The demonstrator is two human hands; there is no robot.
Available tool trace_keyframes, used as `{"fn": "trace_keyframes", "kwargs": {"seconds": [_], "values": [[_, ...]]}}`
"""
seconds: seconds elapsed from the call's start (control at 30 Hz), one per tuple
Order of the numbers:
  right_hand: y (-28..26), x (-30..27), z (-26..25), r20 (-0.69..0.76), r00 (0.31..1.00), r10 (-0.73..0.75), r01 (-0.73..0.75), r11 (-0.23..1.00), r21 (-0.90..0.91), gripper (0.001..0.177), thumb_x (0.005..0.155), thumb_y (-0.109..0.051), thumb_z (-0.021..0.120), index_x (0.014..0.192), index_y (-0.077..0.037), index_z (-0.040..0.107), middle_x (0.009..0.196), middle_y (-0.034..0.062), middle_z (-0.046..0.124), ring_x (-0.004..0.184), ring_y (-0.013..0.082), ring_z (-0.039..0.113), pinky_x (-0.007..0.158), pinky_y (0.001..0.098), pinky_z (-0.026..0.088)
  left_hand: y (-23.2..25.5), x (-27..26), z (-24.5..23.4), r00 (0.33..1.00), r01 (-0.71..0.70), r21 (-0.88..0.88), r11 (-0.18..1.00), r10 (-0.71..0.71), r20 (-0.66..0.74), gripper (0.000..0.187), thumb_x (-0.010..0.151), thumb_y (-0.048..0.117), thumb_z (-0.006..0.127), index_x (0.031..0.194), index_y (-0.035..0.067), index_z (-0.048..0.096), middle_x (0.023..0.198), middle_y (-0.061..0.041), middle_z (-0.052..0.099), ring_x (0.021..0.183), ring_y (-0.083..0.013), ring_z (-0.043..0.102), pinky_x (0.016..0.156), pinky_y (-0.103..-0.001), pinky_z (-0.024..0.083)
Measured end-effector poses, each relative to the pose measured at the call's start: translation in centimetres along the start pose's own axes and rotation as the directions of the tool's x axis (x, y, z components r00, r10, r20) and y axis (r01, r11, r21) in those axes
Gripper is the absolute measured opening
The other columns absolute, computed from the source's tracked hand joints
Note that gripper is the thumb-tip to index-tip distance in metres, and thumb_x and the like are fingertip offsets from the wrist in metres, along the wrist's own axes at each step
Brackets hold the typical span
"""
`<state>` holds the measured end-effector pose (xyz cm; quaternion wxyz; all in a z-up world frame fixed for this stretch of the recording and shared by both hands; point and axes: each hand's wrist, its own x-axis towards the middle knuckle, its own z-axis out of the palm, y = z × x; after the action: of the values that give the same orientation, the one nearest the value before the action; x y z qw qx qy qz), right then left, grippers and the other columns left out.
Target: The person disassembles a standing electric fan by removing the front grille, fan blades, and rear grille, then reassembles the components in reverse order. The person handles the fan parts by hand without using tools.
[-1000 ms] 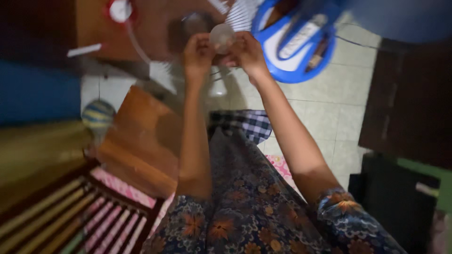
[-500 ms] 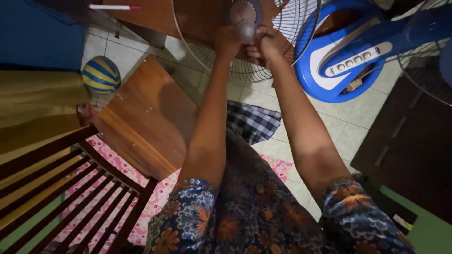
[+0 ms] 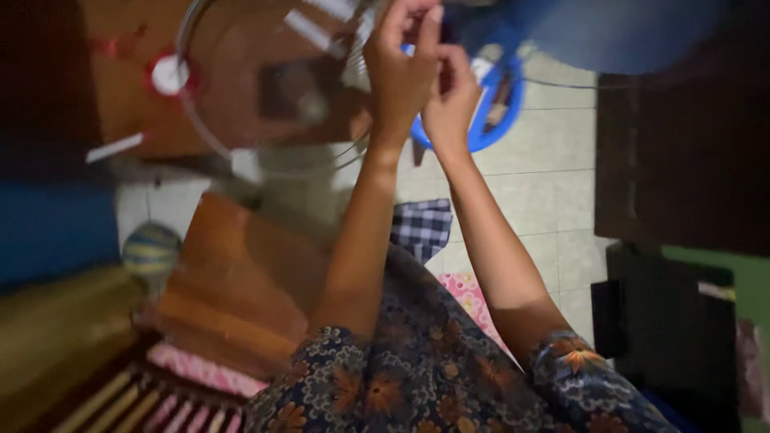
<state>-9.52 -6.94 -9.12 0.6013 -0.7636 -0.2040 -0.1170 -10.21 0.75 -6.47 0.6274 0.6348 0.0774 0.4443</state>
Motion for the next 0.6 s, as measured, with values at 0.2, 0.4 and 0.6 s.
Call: {"fn": "trace_keyframes", "kwargs": {"seconds": [0.2, 0.4, 0.6], "values": [[-5.8, 3.3, -9.6, -0.464, 0.851, -0.245, 0.135, 0.957, -0.257, 0.032, 0.083, -0.011, 0.066, 0.106, -0.002, 0.046, 0.093, 0.0084, 0.053, 0.072, 0.0122, 0.051, 0.059, 0.0234, 0.043, 5.9, 0.3, 7.2, 0.960, -0.040, -0.172, 0.984, 0.085, 0.266, 0.014, 0.083, 0.007, 0.059, 0.096, 0.004, 0.056, 0.087, -0.006, 0.063, 0.074, -0.0145, 0.064, 0.067, -0.025, 0.051], [-6.7, 7.2, -13.0, -0.140, 0.781, -0.609, 0.188, 0.443, -0.876, 0.074, 0.075, -0.031, 0.077, 0.122, 0.004, 0.031, 0.119, 0.0211, 0.035, 0.109, 0.0362, 0.035, 0.092, 0.0431, 0.033, 7.7, 1.1, 9.3, 0.836, -0.541, 0.358, 0.761, 0.441, 0.326, 0.035, 0.076, 0.001, 0.054, 0.110, 0.005, 0.050, 0.113, -0.015, 0.048, 0.106, -0.0340, 0.047, 0.093, -0.044, 0.039], [-6.7, 9.4, -13.1, -0.080, 0.835, -0.544, 0.203, 0.440, -0.875, 0.079, 0.070, -0.039, 0.076, 0.119, 0.005, 0.033, 0.112, 0.0190, 0.043, 0.099, 0.0341, 0.041, 0.082, 0.0433, 0.030, 6.3, 2.5, 8.5, 0.682, -0.731, 0.420, 0.537, 0.559, 0.472, 0.039, 0.076, 0.005, 0.054, 0.114, 0.004, 0.047, 0.116, -0.016, 0.044, 0.111, -0.0337, 0.042, 0.096, -0.046, 0.031]]}}
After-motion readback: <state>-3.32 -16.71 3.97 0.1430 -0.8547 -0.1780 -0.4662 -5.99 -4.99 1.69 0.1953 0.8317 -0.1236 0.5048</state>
